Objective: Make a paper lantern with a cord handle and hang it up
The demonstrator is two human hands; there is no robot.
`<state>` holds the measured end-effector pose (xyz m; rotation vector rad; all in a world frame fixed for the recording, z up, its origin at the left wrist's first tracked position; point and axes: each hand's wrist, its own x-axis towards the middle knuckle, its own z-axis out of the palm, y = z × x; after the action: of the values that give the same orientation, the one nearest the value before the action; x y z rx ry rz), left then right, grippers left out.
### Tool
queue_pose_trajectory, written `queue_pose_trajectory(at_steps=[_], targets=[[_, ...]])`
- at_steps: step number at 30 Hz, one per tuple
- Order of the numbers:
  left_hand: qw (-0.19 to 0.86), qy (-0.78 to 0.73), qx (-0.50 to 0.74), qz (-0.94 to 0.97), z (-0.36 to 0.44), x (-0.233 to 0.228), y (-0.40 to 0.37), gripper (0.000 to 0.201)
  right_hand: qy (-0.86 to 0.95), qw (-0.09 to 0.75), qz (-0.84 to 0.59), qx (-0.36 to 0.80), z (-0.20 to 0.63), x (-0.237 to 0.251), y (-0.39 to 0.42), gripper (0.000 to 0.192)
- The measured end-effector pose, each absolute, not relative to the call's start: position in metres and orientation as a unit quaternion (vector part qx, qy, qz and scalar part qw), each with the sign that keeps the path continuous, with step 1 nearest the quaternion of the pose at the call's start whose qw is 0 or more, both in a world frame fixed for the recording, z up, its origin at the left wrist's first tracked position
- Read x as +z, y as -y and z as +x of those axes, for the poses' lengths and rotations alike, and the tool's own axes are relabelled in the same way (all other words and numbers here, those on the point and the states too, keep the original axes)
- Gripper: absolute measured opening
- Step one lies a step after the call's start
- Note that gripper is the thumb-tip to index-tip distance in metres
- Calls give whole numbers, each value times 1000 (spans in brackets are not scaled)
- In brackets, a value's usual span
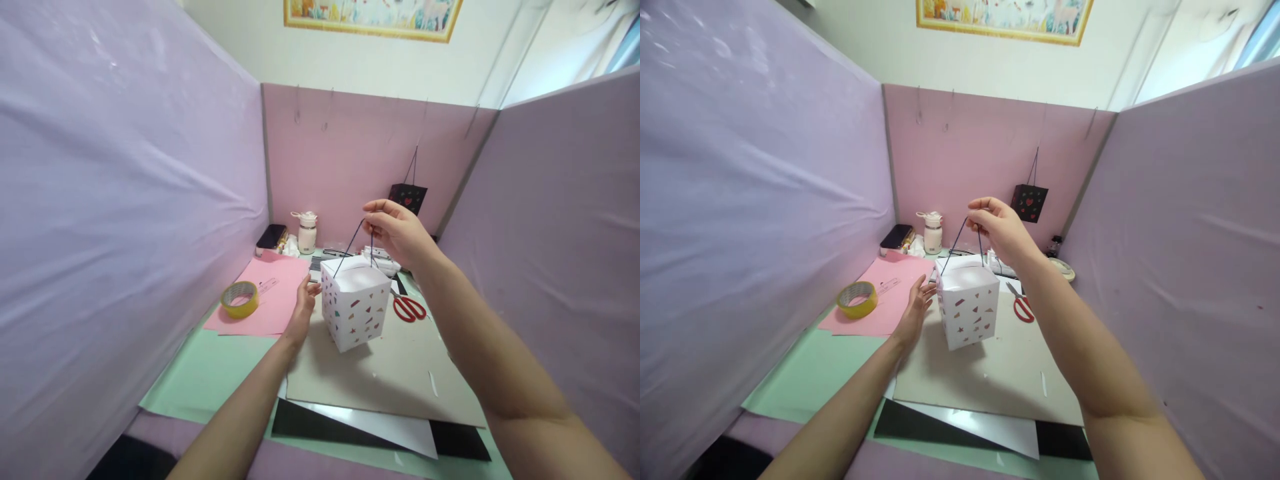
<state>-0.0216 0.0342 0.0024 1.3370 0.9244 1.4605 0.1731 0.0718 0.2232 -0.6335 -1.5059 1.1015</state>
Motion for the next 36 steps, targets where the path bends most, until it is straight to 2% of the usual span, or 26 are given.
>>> queue_pose_trajectory(at_steps=[7,13,18,20,24,27,31,36], targets=[[459,-359,603,544,-22,3,-34,80,642,556,-270,454,181,248,-84,11],[459,-367,572,572,-18,7,-31,92,628,561,-259,474,176,243,-98,13],[412,-416,545,600,-15,3,-29,90,622,561,-264,478,167,234,-108,19],[369,-436,548,610,-15,3,-27,82,616,562,-265,484,165,231,-111,19],[294,-438,609,592,-18,9,-25,50,609,563,-264,493,166,227,-111,18],[277,-438,650,555,-20,12,-27,43,617,560,-259,489,173,221,-109,20],[301,-421,648,559,-19,7,-32,63,637,546,-284,465,191,198,-108,23],[416,-359,540,638,-21,12,-37,99,663,506,-333,441,221,159,-110,29]])
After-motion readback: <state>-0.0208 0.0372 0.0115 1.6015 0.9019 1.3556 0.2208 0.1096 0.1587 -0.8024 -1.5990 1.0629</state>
